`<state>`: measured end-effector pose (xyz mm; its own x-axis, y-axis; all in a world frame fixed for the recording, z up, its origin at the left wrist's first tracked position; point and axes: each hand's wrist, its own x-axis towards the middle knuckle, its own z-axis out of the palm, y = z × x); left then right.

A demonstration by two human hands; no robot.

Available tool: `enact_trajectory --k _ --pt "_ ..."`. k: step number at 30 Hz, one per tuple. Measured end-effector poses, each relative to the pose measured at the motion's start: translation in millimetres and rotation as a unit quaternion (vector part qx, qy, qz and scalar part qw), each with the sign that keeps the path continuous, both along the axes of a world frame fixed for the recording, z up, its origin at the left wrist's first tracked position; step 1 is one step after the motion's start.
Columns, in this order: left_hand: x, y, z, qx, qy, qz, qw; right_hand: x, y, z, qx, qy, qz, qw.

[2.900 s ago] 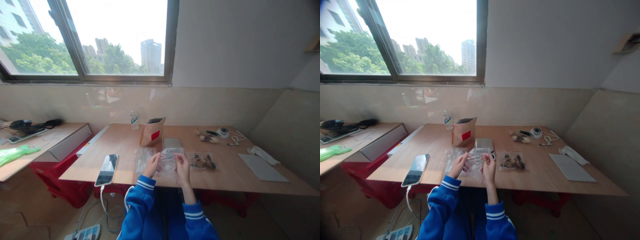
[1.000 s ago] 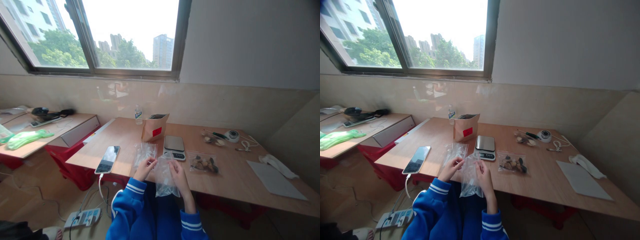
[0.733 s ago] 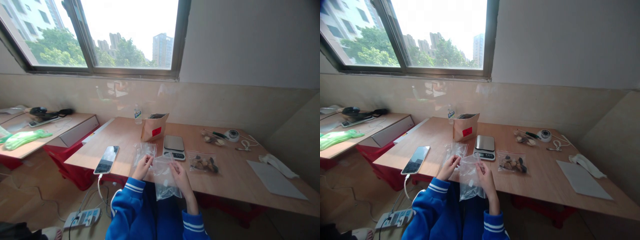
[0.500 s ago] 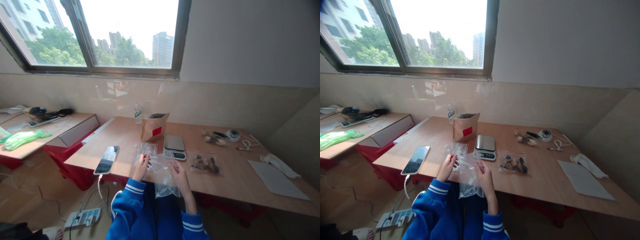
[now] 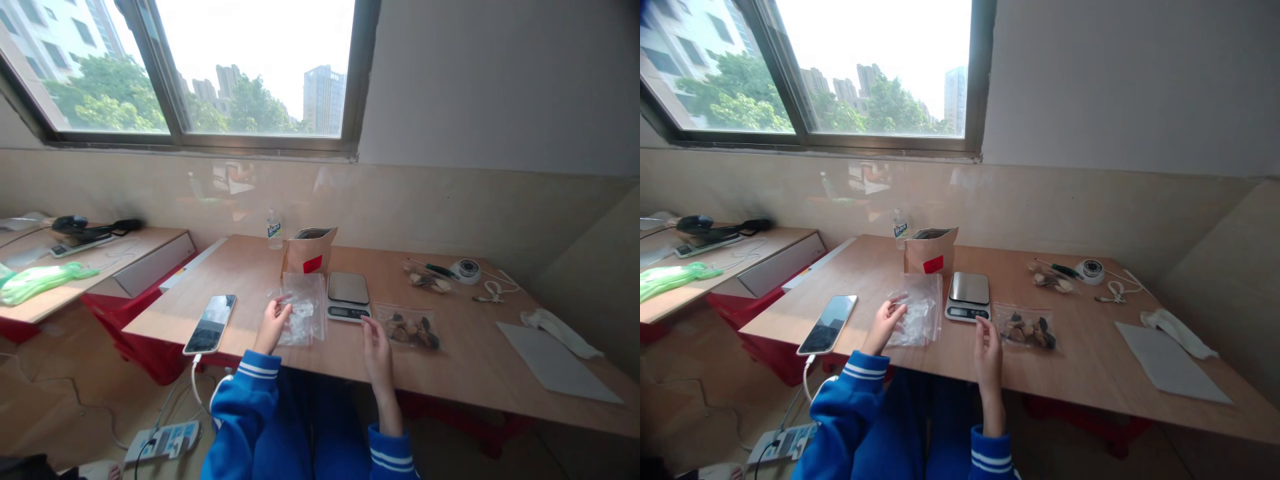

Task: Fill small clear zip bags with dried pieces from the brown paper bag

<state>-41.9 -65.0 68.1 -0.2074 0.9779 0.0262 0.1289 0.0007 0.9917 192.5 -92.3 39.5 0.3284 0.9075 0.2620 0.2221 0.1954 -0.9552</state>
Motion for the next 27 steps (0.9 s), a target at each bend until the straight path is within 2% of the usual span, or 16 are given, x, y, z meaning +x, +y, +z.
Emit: enact_trajectory --k 3,6,8,11,14,17,19,22,25,27 --pt "-19.4 12.3 -10.1 -0.009 0.162 0.083 0.983 26.5 5.2 -9.2 0.060 -0.113 -0.069 0.989" --pt "-22.2 10.8 -21.4 0.069 0.307 0.182 0.932 50.7 9.1 -24.3 0.083 -0.212 -0.153 0.962" --pt "-14.1 5.0 -25.0 0.126 0.362 0.197 0.902 62.6 10.6 -36.3 0.085 -0.264 -0.202 0.939" --pt "5.1 -2.2 -30.6 0.148 0.417 0.139 0.886 72.9 11.1 -52.8 0.074 -0.321 -0.217 0.919" --pt "20.4 -2.9 -46.2 0.080 0.456 0.038 0.886 76.4 10.9 -62.3 0.060 -0.341 -0.200 0.916" --pt "25.1 1.5 -64.7 0.026 0.468 0.008 0.883 77.5 10.1 -61.2 0.058 -0.335 -0.202 0.919" --pt "24.5 5.2 -69.9 0.022 0.451 0.011 0.892 78.6 8.2 -53.7 0.059 -0.321 -0.207 0.922" --pt "25.5 8.1 -59.9 0.058 0.405 0.037 0.912 82.3 2.6 -35.2 0.059 -0.291 -0.221 0.929" --pt "34.3 4.7 -33.4 0.114 0.386 0.103 0.910 86.3 -1.4 -20.3 0.060 -0.267 -0.224 0.935" --pt "44.5 -1.5 -14.2 0.133 0.374 0.108 0.912 85.4 -0.7 -20.1 0.068 -0.270 -0.209 0.938"
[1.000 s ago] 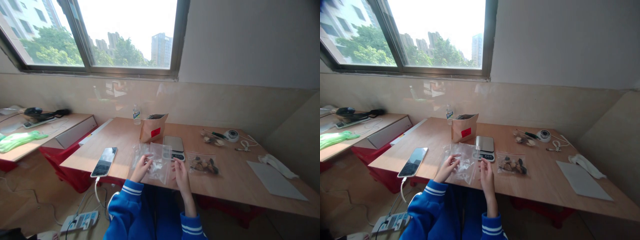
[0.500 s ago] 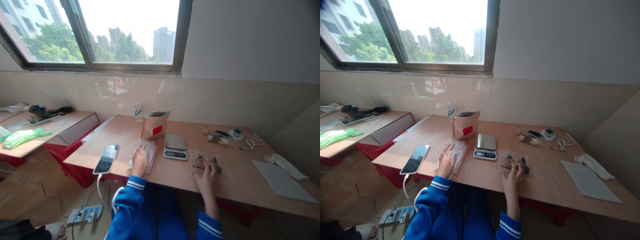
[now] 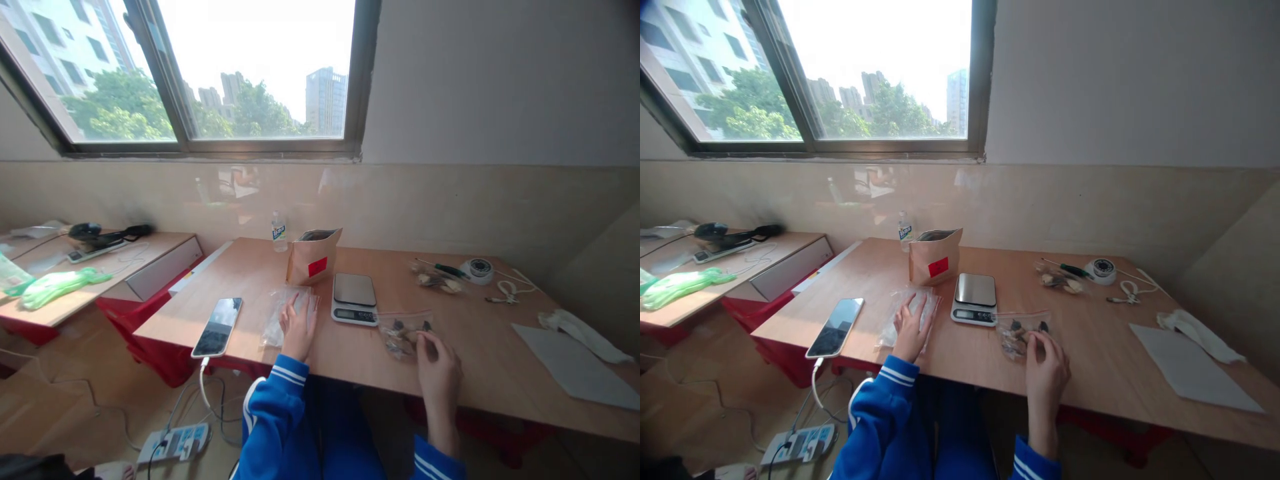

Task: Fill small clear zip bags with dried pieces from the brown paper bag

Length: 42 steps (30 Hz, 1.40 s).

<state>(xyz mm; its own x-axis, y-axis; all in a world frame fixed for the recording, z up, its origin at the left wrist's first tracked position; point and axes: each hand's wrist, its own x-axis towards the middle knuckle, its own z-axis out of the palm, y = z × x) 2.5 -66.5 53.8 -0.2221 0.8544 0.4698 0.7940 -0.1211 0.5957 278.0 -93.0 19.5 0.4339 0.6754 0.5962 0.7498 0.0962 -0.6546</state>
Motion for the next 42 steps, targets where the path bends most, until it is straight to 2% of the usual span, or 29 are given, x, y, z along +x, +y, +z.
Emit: enact_trajectory --k 2,4,6,8,11,14,16,18,21,23,25,27,29,30,31,33,35,36,39,42 --pt "12.4 -9.3 14.2 0.001 -0.025 -0.032 0.999 -5.9 2.9 -8.2 -0.013 -0.025 0.013 1.000" --pt "26.3 -21.2 20.1 -0.008 -0.060 -0.094 0.994 -15.4 6.2 -20.1 -0.043 -0.061 0.010 0.997" --pt "40.6 -34.6 18.0 -0.025 -0.102 -0.184 0.977 -24.2 8.3 -28.6 -0.068 -0.086 -0.004 0.994" --pt "53.7 -47.4 11.1 -0.050 -0.148 -0.242 0.958 -28.4 8.1 -28.3 -0.077 -0.089 -0.020 0.993" --pt "67.1 -60.4 0.7 -0.082 -0.192 -0.285 0.936 -25.0 2.7 -9.1 -0.067 -0.052 -0.028 0.996" --pt "71.6 -63.7 -2.1 -0.093 -0.216 -0.312 0.921 -21.1 -8.5 24.9 -0.040 0.052 0.005 0.998" --pt "71.5 -62.3 0.2 -0.082 -0.234 -0.314 0.916 -24.8 -17.0 47.8 -0.017 0.166 0.034 0.985" --pt "70.4 -60.2 4.6 -0.069 -0.258 -0.310 0.912 -33.8 -24.2 65.5 0.001 0.272 0.088 0.958" --pt "67.2 -58.6 13.3 -0.102 -0.304 -0.325 0.889 -50.1 -29.6 77.6 -0.007 0.382 0.180 0.907" --pt "63.7 -59.2 19.7 -0.149 -0.330 -0.345 0.866 -58.5 -29.2 78.1 -0.023 0.427 0.209 0.879" --pt "59.7 -60.6 26.3 -0.167 -0.344 -0.348 0.856 -64.3 -26.7 76.4 -0.027 0.432 0.205 0.878" --pt "56.6 -61.7 32.1 -0.143 -0.355 -0.327 0.864 -69.7 -24.1 75.5 0.003 0.380 0.148 0.913" --pt "55.8 -61.8 35.9 -0.107 -0.353 -0.300 0.880 -77.7 -23.7 76.8 0.049 0.300 0.062 0.951" --pt "56.5 -61.5 36.6 -0.085 -0.340 -0.283 0.893 -83.0 -24.5 78.3 0.060 0.271 0.039 0.960" --pt "57.8 -61.1 36.4 -0.057 -0.319 -0.262 0.909 -89.2 -26.0 80.2 0.053 0.260 0.047 0.963" --pt "61.9 -60.5 33.4 0.012 -0.259 -0.216 0.941 -102.8 -29.8 84.0 0.000 0.288 0.137 0.948" --pt "66.5 -60.9 28.2 0.084 -0.197 -0.184 0.959 -115.1 -32.7 86.2 -0.054 0.342 0.231 0.909" --pt "68.5 -61.6 25.6 0.108 -0.167 -0.176 0.964 -119.6 -33.3 86.3 -0.067 0.369 0.251 0.892" --pt "72.3 -65.4 22.0 0.116 -0.081 -0.198 0.970 -124.9 -31.8 83.7 -0.053 0.450 0.238 0.859" --pt "74.0 -69.8 25.4 0.072 -0.045 -0.284 0.955 -119.8 -29.2 80.9 -0.018 0.489 0.227 0.842"
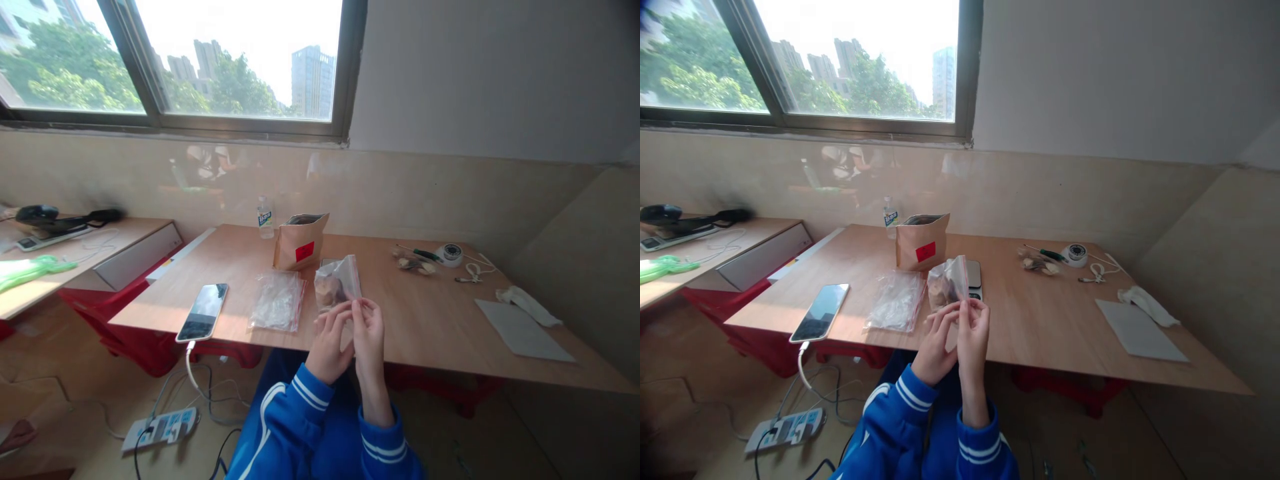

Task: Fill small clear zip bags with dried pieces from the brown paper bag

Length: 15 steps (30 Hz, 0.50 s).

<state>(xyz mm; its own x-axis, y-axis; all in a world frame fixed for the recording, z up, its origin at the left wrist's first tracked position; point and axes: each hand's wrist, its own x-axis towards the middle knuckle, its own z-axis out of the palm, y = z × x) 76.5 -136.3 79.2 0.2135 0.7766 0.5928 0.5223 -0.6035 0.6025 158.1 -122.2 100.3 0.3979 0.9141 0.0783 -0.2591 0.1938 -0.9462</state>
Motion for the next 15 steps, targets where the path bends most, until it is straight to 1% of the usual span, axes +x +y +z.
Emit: enact_trajectory --k 2,3,5,7,10,13,15 --pt "1.1 -2.0 3.3 -0.018 -0.017 -0.048 0.999 5.0 0.6 0.2 0.011 -0.003 0.004 1.000" --pt "1.8 -2.5 4.6 -0.023 -0.042 -0.056 0.997 7.1 0.4 1.0 0.014 -0.011 0.013 1.000" --pt "2.7 -2.7 6.6 -0.041 -0.105 -0.045 0.993 9.3 -0.5 3.2 0.016 -0.033 0.036 0.999" --pt "2.4 -2.0 8.8 -0.074 -0.172 -0.020 0.982 9.0 -2.0 5.4 0.020 -0.068 0.059 0.996" --pt "-1.6 -0.5 13.9 -0.128 -0.242 0.007 0.962 6.4 -4.5 6.9 0.042 -0.125 0.125 0.983" --pt "-8.1 1.5 18.6 -0.162 -0.253 0.016 0.954 5.4 -5.8 5.5 0.062 -0.178 0.193 0.963" --pt "-11.5 3.1 18.9 -0.186 -0.245 0.020 0.951 6.4 -6.0 4.0 0.060 -0.205 0.210 0.954"
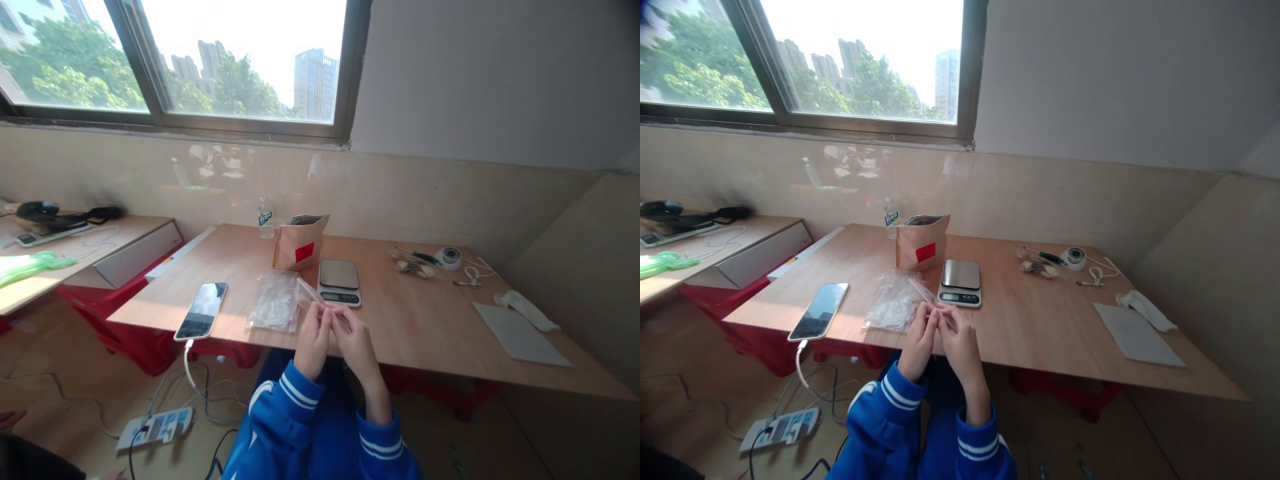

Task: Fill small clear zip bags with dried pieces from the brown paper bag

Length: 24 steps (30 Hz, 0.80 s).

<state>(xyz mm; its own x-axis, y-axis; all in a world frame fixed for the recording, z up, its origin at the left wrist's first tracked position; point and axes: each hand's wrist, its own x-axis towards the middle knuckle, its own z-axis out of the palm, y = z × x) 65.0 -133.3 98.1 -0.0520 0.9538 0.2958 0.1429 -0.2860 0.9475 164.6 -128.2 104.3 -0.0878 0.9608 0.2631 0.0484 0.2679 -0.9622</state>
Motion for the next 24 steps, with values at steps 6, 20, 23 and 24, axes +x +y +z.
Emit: enact_trajectory --k 6,20,23,24 --pt "-1.3 4.1 -7.0 -0.026 0.001 0.006 1.000 2.7 2.5 -4.9 -0.015 0.044 0.012 0.999" --pt "-2.7 17.7 -8.4 0.038 0.055 -0.023 0.998 -0.4 6.3 -5.6 -0.055 0.099 -0.076 0.991" --pt "-1.4 16.7 -7.7 0.047 0.088 -0.005 0.995 1.9 9.9 -12.5 -0.027 0.050 -0.178 0.982" --pt "-1.8 15.4 -6.8 0.048 0.093 0.009 0.994 5.5 11.6 -15.6 -0.024 0.044 -0.236 0.970"
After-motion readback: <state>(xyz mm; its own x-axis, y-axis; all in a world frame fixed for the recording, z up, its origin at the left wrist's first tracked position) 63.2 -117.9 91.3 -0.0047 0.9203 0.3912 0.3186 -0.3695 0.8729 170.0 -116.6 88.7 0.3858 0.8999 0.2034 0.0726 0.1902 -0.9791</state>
